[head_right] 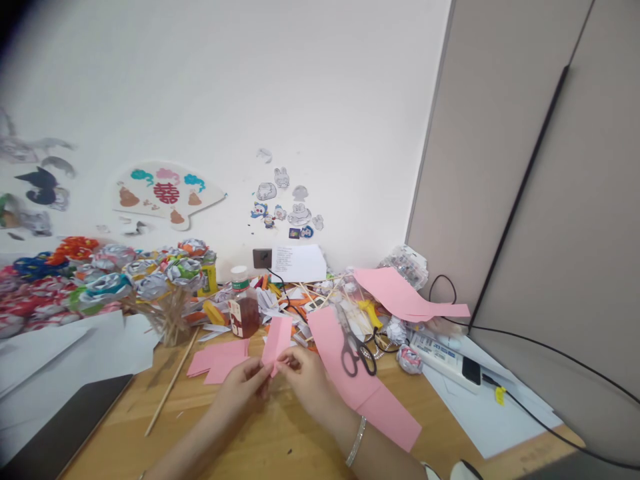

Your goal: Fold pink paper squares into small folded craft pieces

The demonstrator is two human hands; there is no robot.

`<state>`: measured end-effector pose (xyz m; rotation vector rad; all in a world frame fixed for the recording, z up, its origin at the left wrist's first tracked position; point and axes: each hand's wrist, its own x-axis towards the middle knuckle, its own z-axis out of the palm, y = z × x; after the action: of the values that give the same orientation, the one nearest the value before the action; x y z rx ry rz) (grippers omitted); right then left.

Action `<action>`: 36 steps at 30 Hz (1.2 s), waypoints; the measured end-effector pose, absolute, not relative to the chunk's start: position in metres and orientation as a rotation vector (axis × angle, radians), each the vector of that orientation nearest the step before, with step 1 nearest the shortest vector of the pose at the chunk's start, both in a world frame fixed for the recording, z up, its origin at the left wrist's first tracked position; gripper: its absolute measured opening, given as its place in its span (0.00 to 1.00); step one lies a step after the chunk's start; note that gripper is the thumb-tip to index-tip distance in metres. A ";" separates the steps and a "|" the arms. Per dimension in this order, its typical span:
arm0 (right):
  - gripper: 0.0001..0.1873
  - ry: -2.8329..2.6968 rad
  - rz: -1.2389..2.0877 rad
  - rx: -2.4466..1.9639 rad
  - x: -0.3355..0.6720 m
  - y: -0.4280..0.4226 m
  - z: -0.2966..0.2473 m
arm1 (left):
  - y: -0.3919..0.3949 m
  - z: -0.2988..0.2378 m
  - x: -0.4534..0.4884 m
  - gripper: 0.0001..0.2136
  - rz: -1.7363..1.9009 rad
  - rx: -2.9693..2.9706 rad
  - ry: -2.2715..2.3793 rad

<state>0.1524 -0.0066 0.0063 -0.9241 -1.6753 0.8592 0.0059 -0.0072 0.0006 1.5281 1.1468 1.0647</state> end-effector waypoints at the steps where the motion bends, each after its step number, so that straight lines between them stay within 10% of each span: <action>1: 0.05 -1.668 0.862 -0.925 0.152 -0.007 0.006 | -0.007 0.001 0.006 0.16 1.065 1.533 1.148; 36: 0.09 -1.572 0.861 -1.025 0.147 -0.011 0.002 | -0.014 0.002 0.014 0.16 1.072 1.417 1.141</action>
<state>0.1474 -0.0105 0.0021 -1.0245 -1.5720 0.8610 0.0141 -0.0137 0.0019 1.4169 1.1413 1.0717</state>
